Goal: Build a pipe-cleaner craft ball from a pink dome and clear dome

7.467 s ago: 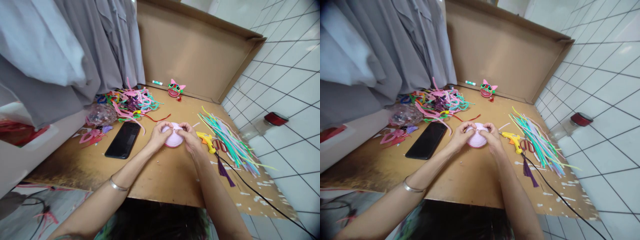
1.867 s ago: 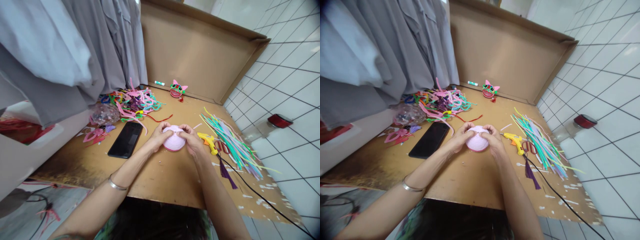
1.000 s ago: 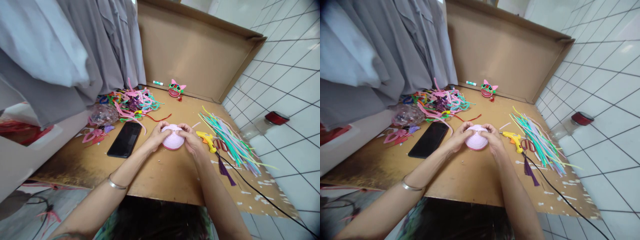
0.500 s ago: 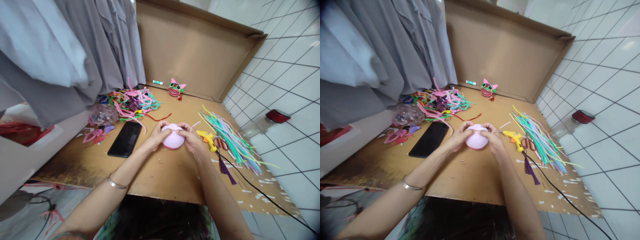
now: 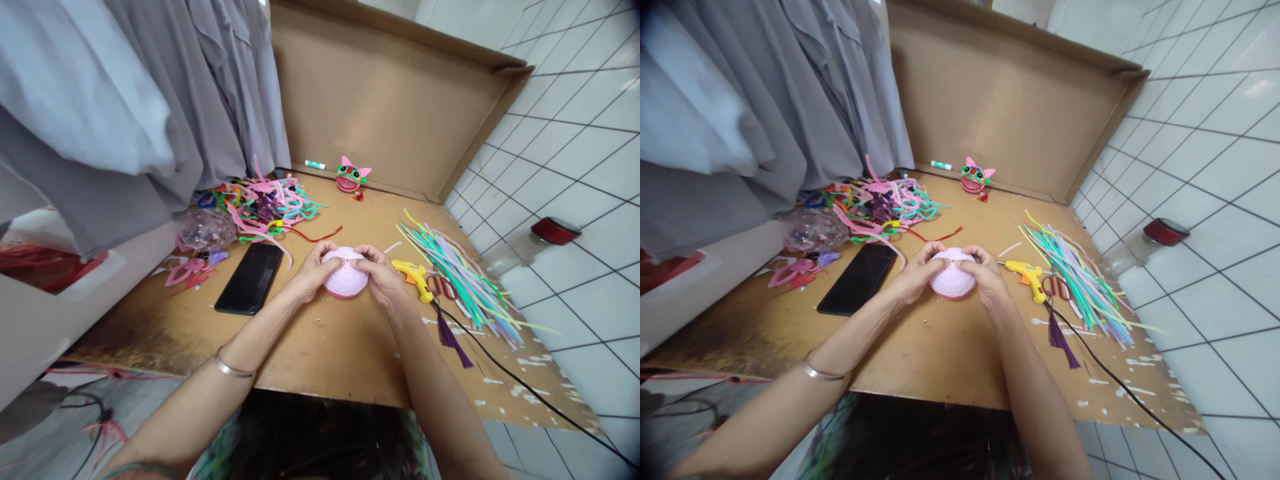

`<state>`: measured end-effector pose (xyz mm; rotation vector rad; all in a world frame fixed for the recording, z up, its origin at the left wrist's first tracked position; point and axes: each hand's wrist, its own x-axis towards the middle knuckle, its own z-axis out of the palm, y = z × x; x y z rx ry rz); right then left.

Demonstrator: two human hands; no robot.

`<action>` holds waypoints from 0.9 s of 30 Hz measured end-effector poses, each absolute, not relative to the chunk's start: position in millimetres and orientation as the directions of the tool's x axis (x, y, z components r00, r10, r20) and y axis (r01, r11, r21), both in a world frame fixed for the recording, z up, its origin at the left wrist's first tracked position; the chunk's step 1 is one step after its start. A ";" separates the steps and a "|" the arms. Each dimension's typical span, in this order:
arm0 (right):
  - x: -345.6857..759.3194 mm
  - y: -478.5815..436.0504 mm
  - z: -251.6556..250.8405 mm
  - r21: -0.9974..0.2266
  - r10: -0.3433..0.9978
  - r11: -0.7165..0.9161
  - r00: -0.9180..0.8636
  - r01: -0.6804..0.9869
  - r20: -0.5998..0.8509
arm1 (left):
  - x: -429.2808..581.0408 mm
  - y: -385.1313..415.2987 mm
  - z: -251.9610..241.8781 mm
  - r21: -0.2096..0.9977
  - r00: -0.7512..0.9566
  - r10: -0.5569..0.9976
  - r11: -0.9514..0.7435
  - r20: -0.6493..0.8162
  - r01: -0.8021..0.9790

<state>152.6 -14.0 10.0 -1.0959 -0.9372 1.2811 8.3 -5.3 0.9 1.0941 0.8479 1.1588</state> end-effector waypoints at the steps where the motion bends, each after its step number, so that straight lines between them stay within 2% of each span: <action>1: 152.5 -14.0 9.9 -0.967 0.995 -0.031 0.087 -0.251 -0.055 | 8.3 -5.2 0.7 0.961 0.220 0.975 0.040 0.021 -0.273; 27: 147.3 -17.6 10.7 -0.967 0.993 -0.031 0.102 -0.252 -0.059 | 7.0 -5.1 1.7 0.976 0.199 0.979 0.000 0.044 -0.217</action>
